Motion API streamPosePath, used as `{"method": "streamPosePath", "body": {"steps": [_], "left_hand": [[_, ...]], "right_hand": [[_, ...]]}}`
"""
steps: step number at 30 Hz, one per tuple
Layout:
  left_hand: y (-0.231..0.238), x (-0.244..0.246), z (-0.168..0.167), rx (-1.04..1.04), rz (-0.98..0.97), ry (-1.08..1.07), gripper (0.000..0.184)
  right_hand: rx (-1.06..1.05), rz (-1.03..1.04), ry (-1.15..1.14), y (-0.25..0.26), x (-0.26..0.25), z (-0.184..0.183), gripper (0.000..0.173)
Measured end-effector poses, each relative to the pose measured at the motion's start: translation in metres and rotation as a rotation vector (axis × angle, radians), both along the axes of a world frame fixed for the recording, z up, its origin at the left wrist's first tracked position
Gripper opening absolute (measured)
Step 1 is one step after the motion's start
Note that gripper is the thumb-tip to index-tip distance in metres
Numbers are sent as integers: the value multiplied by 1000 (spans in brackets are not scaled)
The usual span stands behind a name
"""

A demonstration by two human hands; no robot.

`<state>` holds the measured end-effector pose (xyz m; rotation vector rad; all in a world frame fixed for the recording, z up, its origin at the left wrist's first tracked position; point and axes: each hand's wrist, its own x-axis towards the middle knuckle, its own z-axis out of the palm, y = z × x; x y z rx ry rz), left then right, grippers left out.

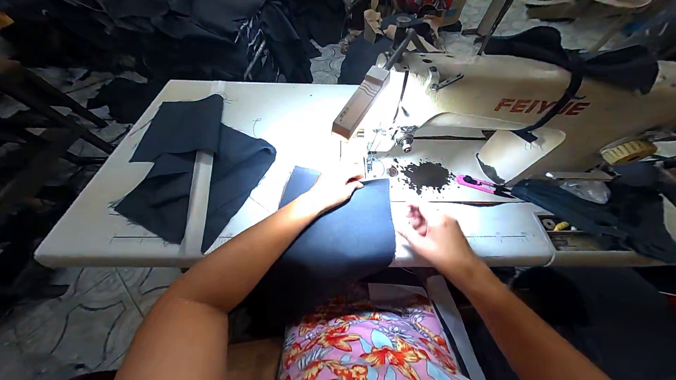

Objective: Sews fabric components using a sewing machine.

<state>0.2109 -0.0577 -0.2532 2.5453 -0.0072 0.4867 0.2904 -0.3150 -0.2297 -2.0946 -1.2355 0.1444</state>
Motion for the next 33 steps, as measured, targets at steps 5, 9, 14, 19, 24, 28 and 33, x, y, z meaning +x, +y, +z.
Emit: {"method": "streamPosePath", "body": {"steps": [5, 9, 14, 19, 24, 28, 33], "left_hand": [[-2, -2, 8, -43, 19, 61, 16], [-2, -1, 11, -34, 27, 96, 14], [-3, 2, 15, -41, 67, 176, 13], [-4, 1, 13, -17, 157, 144, 19], [-7, -4, 15, 54, 251, 149, 16], [-8, -9, 18, 89, 297, 164, 16], [-9, -13, 11, 174, 304, 53, 18]], "right_hand": [[76, 87, 40, 64, 55, -3, 37], [9, 102, 16, 92, 62, -6, 35], [59, 151, -60, 92, 64, -19, 33], [88, 280, -169, 92, 67, -23, 12], [132, 328, -206, 93, 71, -28, 20], [145, 310, -245, 92, 68, -28, 20], [114, 278, -332, 93, 65, -30, 19]]}}
